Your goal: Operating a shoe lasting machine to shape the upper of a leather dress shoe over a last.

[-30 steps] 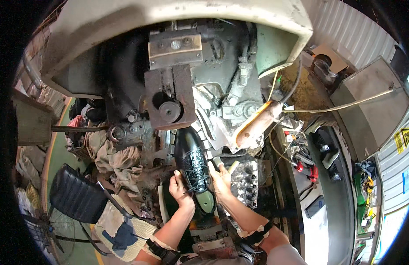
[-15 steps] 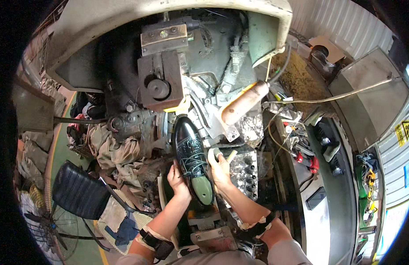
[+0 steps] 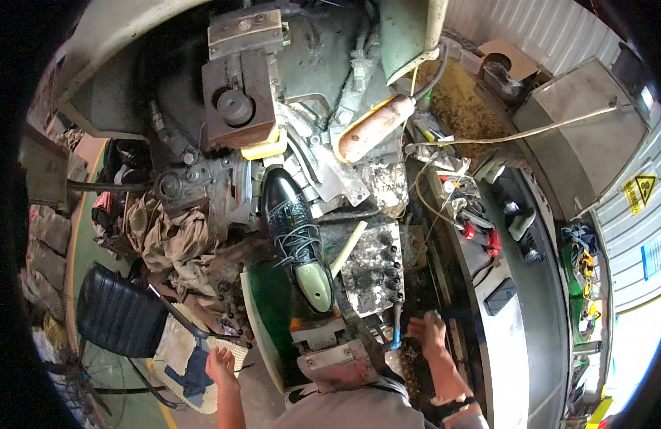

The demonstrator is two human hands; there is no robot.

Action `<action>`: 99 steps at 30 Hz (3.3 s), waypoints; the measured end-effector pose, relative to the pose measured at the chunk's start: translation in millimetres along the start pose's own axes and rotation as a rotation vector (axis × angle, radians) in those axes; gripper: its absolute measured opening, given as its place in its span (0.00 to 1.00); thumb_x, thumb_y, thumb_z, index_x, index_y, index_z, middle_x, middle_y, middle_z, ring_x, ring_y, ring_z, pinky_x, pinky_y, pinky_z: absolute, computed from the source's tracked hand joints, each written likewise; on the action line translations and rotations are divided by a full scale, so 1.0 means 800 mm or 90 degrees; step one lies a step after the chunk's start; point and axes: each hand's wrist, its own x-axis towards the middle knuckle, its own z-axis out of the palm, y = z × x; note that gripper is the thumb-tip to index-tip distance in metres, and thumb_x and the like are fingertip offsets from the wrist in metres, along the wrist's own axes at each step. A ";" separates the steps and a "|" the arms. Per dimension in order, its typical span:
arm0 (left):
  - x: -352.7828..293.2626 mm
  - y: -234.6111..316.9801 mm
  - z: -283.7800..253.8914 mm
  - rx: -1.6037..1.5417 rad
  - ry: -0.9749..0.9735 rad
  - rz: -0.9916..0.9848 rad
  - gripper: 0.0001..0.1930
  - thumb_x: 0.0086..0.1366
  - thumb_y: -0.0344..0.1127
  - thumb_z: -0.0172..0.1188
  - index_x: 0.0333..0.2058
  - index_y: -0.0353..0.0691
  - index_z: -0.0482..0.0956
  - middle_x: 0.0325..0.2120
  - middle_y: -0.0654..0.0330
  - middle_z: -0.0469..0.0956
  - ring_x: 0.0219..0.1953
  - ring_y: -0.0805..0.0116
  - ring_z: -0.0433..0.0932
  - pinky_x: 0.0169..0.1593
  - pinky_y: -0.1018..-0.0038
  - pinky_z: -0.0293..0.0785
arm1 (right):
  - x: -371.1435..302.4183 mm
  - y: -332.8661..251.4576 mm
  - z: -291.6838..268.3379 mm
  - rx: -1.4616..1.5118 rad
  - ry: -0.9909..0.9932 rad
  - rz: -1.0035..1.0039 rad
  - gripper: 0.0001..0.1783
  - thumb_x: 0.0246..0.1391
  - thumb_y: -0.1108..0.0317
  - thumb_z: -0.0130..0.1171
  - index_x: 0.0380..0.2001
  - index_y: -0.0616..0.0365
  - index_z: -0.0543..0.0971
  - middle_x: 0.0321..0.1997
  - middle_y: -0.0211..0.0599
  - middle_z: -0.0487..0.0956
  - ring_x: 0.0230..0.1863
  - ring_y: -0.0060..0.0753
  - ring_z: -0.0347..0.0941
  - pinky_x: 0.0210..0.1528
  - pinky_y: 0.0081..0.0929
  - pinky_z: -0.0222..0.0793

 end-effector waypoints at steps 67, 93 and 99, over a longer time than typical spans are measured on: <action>-0.711 -0.684 0.938 0.815 -0.829 1.017 0.45 0.58 0.41 0.68 0.68 0.36 0.53 0.62 0.40 0.65 0.64 0.40 0.62 0.66 0.52 0.60 | -0.070 -0.020 -0.536 0.869 0.374 -0.067 0.54 0.59 0.72 0.63 0.74 0.43 0.35 0.49 0.45 0.78 0.45 0.37 0.78 0.59 0.57 0.72; -0.757 -0.505 0.458 0.021 -1.685 1.265 0.14 0.56 0.34 0.59 0.43 0.52 0.79 0.52 0.55 0.70 0.58 0.55 0.65 0.65 0.51 0.60 | -0.199 0.097 -0.524 1.008 0.387 -0.242 0.37 0.54 0.68 0.67 0.65 0.40 0.63 0.60 0.31 0.71 0.64 0.40 0.63 0.64 0.69 0.59; -0.700 -0.543 0.380 -0.001 -1.784 1.262 0.14 0.58 0.38 0.59 0.44 0.60 0.81 0.53 0.60 0.70 0.59 0.63 0.63 0.65 0.52 0.53 | -0.217 0.088 -0.519 1.050 0.387 -0.211 0.24 0.59 0.72 0.61 0.57 0.54 0.67 0.54 0.35 0.73 0.63 0.53 0.67 0.65 0.78 0.57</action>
